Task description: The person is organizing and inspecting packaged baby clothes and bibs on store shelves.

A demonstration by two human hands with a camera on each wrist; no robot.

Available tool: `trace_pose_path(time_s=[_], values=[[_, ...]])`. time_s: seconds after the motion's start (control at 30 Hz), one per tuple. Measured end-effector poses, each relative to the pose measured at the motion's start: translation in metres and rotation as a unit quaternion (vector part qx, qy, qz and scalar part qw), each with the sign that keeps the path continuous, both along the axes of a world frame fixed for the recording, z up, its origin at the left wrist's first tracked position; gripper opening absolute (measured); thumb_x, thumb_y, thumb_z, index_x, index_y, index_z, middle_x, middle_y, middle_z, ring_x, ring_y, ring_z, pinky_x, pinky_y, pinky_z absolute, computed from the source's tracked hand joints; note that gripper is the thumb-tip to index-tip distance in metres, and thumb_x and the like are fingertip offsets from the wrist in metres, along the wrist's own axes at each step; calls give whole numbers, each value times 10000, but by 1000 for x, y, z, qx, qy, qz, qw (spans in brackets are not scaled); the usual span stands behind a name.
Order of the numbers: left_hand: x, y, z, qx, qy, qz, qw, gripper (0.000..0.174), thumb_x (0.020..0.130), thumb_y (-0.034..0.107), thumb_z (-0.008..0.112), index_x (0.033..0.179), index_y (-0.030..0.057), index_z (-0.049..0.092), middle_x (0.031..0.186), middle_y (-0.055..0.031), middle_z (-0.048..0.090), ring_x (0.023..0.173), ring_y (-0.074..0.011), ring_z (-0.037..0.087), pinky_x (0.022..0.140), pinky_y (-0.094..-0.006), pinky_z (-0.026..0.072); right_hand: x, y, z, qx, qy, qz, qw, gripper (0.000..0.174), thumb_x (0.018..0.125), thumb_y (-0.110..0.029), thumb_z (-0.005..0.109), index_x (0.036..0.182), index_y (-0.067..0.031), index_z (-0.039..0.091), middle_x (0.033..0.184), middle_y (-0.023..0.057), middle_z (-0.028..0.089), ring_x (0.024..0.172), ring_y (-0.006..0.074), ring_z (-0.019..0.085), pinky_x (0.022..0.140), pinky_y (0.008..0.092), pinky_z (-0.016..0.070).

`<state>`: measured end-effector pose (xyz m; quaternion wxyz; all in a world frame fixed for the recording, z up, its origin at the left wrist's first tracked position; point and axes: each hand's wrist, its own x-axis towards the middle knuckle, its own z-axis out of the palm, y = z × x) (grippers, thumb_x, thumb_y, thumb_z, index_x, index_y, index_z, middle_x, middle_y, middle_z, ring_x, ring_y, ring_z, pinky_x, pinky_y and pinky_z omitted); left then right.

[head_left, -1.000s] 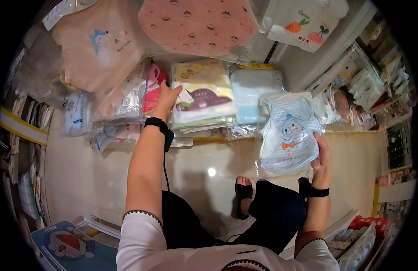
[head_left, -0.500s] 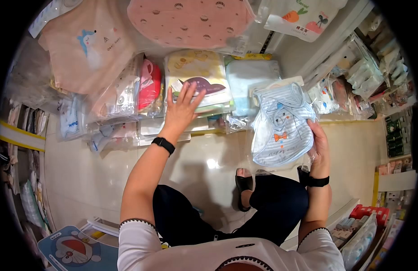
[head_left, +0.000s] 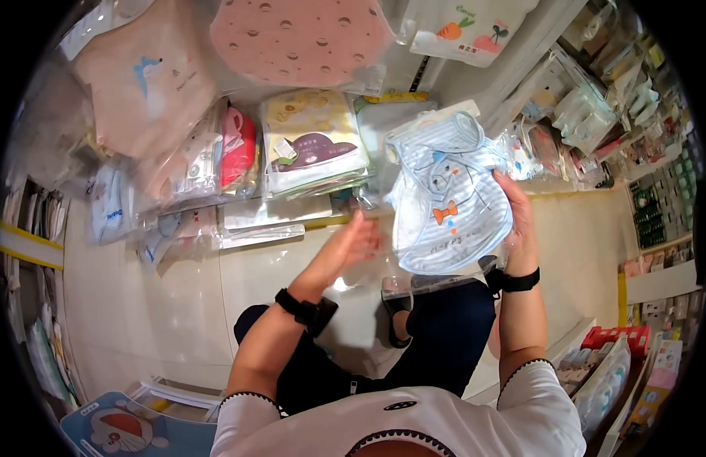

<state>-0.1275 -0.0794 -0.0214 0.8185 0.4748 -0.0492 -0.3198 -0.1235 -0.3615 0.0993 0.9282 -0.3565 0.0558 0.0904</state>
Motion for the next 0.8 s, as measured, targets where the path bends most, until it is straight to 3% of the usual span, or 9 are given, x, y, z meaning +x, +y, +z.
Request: trace_pose_path(time_s=[0.03,0.13,0.17,0.33,0.47,0.5,0.63,0.73,0.8], values=[[-9,1,16,-108,111,-60,986,314,899,277,469,1067,17,526,949,-23,578,855,-91,529,721,-199,408,2,8,8,1,-9,12,1000,275,835,-67,514,1089,37,495,1023,141,588,917,208,593,825,319,483],[-37,8,70,-75,-19,29,997,278,895,245,475,1029,11,544,912,-21,585,791,-69,526,678,-209,411,-6,51,26,-59,-112,34,991,272,834,-81,523,1075,43,503,1029,144,584,921,209,587,836,316,473],[-38,20,57,53,-67,69,994,281,873,313,509,955,54,580,783,22,571,675,-29,498,602,-191,409,9,46,16,-37,-40,74,996,275,834,-87,526,1074,46,503,1033,146,581,920,210,586,837,313,471],[-59,64,130,90,-89,265,956,309,871,368,499,817,72,567,621,13,503,554,-62,443,516,-214,377,12,90,30,-59,41,210,975,339,835,-116,539,1117,64,481,1030,149,579,917,215,583,845,305,458],[-48,113,95,47,35,270,961,360,864,405,497,676,99,501,556,-4,462,539,-110,455,525,-271,389,37,98,-13,-204,52,251,945,510,828,-94,537,1275,26,324,847,67,579,680,146,574,593,248,479],[-50,115,93,51,25,286,956,384,854,408,517,606,125,438,532,10,415,522,-126,445,517,-291,383,31,115,-1,-213,64,211,952,566,822,-70,531,1315,1,263,715,10,516,532,91,471,478,205,391],[-64,120,86,-9,75,333,940,295,856,380,522,713,128,466,602,16,431,550,-133,440,544,-274,378,36,129,5,-187,16,275,943,422,822,-57,527,1223,10,414,621,-36,418,480,52,322,441,194,286],[-70,133,99,-57,101,308,944,278,879,365,481,1017,131,540,825,8,562,706,-122,502,624,-258,388,31,132,12,-192,36,275,941,311,832,-58,512,1136,6,504,630,-39,427,487,45,336,443,189,289],[-83,140,100,-112,82,273,952,218,880,340,482,930,135,534,677,7,477,655,-118,458,629,-285,380,23,127,16,-192,16,294,936,281,836,-63,509,1108,4,529,633,-40,436,491,45,345,443,189,290]])
